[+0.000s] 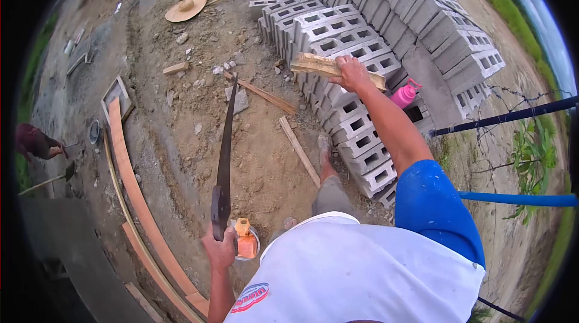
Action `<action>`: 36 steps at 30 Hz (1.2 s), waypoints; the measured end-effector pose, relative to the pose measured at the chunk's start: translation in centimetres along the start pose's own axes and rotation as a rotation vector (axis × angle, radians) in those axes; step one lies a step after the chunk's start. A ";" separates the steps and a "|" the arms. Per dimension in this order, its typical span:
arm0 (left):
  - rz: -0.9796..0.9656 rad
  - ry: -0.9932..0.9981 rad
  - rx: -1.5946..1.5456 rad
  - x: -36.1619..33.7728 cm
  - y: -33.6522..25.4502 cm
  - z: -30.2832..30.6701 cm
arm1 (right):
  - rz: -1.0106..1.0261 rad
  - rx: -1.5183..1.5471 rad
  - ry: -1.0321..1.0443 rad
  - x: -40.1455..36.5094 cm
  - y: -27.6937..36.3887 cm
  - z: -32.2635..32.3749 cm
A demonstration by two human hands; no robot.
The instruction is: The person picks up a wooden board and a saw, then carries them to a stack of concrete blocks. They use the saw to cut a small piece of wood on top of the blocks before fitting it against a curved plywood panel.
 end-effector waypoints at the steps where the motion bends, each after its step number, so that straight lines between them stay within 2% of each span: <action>1: 0.007 -0.006 -0.011 1.7 -0.5 -2.1 | 0.002 0.024 0.011 3.6 -1.3 -1.5; 4: 0.022 -0.010 0.062 7.9 -1.2 -8.9 | -0.025 0.059 0.100 15.3 -4.0 -6.1; 6: 0.010 -0.028 0.087 14.4 -3.7 -14.0 | -0.048 0.089 0.106 23.2 -5.5 -9.6; 9: 0.122 0.009 0.084 21.4 -9.0 -20.6 | -0.055 0.095 0.196 31.6 -7.4 -14.4; 10: 0.166 0.028 0.076 24.0 -10.3 -22.1 | -0.063 0.096 0.237 33.5 -7.8 -15.9; 14: 0.117 0.060 0.141 33.0 -13.8 -26.6 | -0.075 0.139 0.363 40.5 -8.5 -19.5; 16: 0.173 0.050 0.090 36.1 -13.4 -28.3 | -0.035 0.194 0.488 43.5 -8.9 -22.4; 18: 0.208 0.053 0.081 38.5 -13.4 -29.4 | -0.014 0.269 0.680 45.3 -9.0 -24.1; 22: 0.195 0.089 0.087 42.0 -14.0 -31.0 | 0.023 0.393 0.756 47.1 -9.6 -24.9; 25: 0.184 0.116 0.060 44.2 -14.4 -31.9 | 0.080 0.360 0.688 48.0 -9.4 -24.5; 28: 0.124 0.119 0.031 46.3 -14.6 -33.1 | 0.049 0.217 0.480 47.1 -8.9 -22.5; 29: 0.098 0.114 0.019 47.0 -14.5 -33.4 | 0.060 0.171 0.335 46.4 -8.4 -22.7; 32: -0.001 0.149 0.040 49.2 -12.5 -35.0 | 0.128 0.089 0.140 44.1 -7.5 -22.4; 36: -0.028 0.177 0.138 51.3 -11.1 -35.8 | -0.016 0.239 0.333 45.9 -8.6 -25.1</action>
Point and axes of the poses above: each hand's wrist, its own x-axis towards the middle knuckle, its own z-axis out of the back of the hand, y = z × x, the point moved 7 cm from there along x, towards the middle knuckle, and after that the axes turned 7 degrees about -z, right-handed, at the moved point
